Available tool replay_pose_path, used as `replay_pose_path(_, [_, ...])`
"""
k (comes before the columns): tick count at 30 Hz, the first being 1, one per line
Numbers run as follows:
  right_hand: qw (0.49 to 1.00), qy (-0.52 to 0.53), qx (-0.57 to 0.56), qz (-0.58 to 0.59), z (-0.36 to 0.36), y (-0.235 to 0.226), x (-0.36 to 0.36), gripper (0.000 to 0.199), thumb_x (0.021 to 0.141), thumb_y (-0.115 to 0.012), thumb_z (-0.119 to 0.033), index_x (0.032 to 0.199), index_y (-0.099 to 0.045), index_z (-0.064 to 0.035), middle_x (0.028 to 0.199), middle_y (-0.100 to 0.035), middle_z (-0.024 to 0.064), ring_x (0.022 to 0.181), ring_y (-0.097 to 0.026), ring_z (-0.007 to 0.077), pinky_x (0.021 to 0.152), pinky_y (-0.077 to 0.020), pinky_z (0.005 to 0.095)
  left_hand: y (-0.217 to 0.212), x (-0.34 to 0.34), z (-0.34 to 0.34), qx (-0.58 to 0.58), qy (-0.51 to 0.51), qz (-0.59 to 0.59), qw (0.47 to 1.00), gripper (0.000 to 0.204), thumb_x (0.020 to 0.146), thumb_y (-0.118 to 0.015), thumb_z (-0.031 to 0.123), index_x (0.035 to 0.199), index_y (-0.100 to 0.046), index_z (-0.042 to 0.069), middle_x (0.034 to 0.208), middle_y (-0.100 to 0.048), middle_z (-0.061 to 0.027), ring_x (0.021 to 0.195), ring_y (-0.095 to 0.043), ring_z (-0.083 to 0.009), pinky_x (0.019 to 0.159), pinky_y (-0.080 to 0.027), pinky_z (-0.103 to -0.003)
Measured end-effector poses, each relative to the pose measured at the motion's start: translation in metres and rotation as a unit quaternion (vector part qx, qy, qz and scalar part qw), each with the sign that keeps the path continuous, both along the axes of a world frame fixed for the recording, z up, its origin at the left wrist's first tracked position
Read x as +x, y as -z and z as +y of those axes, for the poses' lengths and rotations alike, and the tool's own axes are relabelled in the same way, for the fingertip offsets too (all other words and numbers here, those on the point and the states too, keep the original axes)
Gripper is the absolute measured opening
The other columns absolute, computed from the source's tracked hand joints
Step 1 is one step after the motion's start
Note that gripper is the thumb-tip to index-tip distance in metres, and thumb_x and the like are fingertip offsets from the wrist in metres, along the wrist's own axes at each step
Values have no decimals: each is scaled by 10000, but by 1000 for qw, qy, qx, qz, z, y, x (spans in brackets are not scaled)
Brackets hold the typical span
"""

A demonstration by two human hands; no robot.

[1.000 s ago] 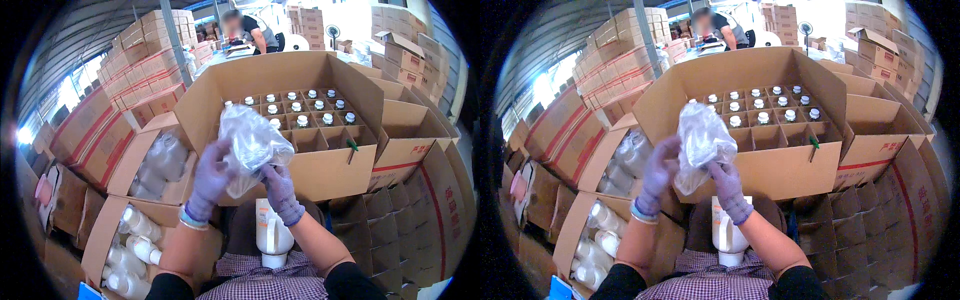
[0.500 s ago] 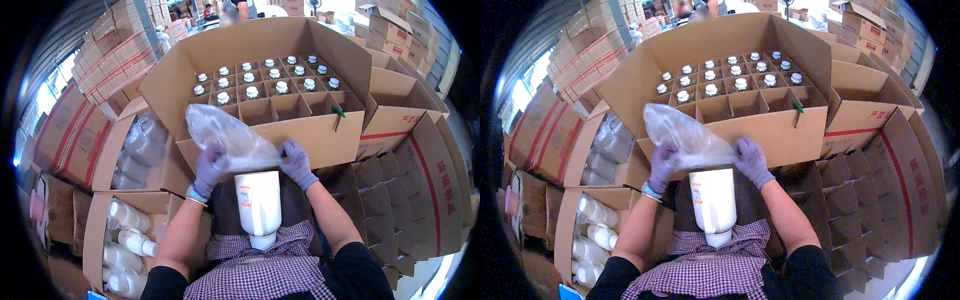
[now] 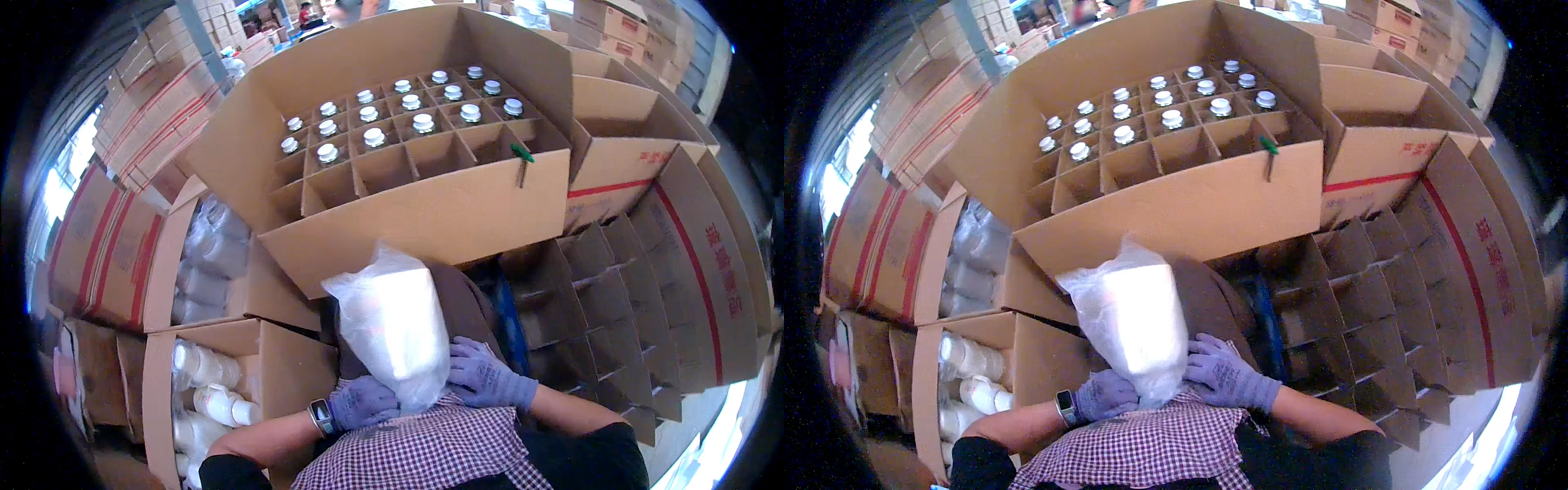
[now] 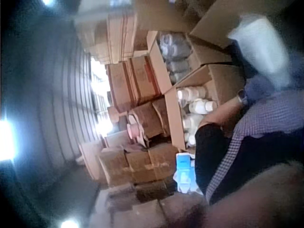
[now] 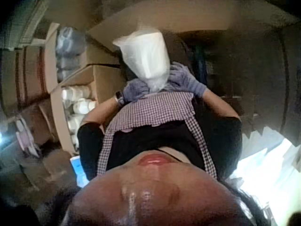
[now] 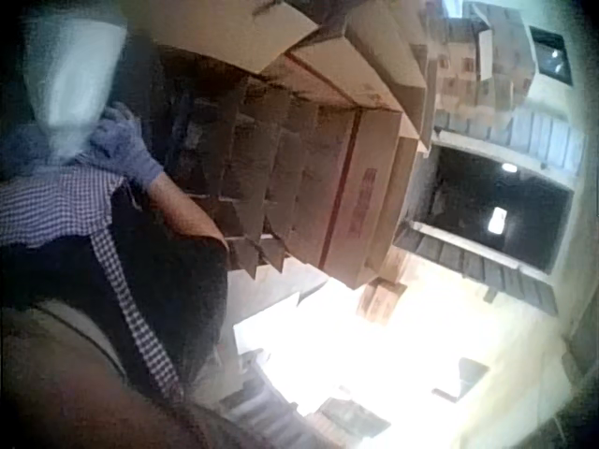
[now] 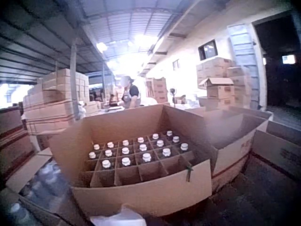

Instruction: The person unpacks a blue box, then repeatedly picks up white thermos flasks from a nearby box. They place a white lid on each flask, insert a green tool into the opening, and wrap the flask in a clear plastic bag before placing it into a compartmentalized cardboard box.

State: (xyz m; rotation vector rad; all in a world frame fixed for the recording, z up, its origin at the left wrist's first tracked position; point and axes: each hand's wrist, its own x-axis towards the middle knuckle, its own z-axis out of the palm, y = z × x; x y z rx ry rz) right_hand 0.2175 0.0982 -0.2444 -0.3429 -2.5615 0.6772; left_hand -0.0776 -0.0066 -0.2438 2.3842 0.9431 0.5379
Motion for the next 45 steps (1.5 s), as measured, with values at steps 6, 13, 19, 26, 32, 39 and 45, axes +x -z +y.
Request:
replay_pose_path(6, [922,116,-338,148,-24,-8,-5,498,875,-665,-215,1314,-557,-7,1326,-589,196,1229,-558,336,1150,-348,441,-75,59,50,-123,-315,-292,895,360,968,-444,183,862,-720,-21,874,-730,-95,816,-677,-186,723,-530,-356])
replay_pose_path(13, [829,300,-240,407,-49,-32,-11,916,770,-861,-311,1462,-352,8,1396,-451,180,1341,-438,311,1128,-372,401,-144,183,86,-50,-275,-321,905,288,993,-449,163,1008,-673,-17,983,-692,-124,918,-646,-242,877,-501,-356])
replay_pose_path(19, [738,473,-141,459,-28,-33,100,636,891,-729,-205,1417,-407,-46,1343,-500,99,1246,-492,221,1094,-414,391,-179,243,67,42,139,-93,985,451,803,-758,239,1188,-660,23,1158,-651,-201,1034,-642,-380,929,-496,-445])
replay_pose_path(26, [501,500,-213,674,-60,-35,287,674,779,-802,-158,1357,-478,-30,1292,-580,118,1154,-585,243,983,-508,374,-137,160,82,27,-14,7,1000,534,870,-662,346,1273,-603,1,1349,-554,-233,1237,-540,-406,1073,-412,-469])
replay_pose_path(32, [416,794,60,438,-139,-45,425,678,723,-795,-135,1312,-484,-10,1219,-575,108,1079,-590,206,893,-538,338,-107,18,104,-31,-353,-39,934,352,1012,-605,176,1297,-598,-29,1231,-666,-156,1088,-637,-271,960,-515,-384])
replay_pose_path(39, [413,818,56,397,-105,-27,500,672,685,-818,-154,1272,-527,-3,1169,-614,131,1047,-617,235,919,-522,357,-105,-21,122,-22,-465,-49,884,392,1026,-584,271,1302,-613,-7,1186,-684,-179,1085,-657,-288,975,-515,-388])
replay_pose_path(45, [405,911,1,77,-1,1,491,789,630,-818,-356,1292,-522,-45,1231,-561,245,1121,-602,400,961,-513,457,-103,7,124,77,-282,33,956,353,1028,-563,229,1290,-622,0,1167,-686,-173,1095,-659,-290,973,-525,-417])
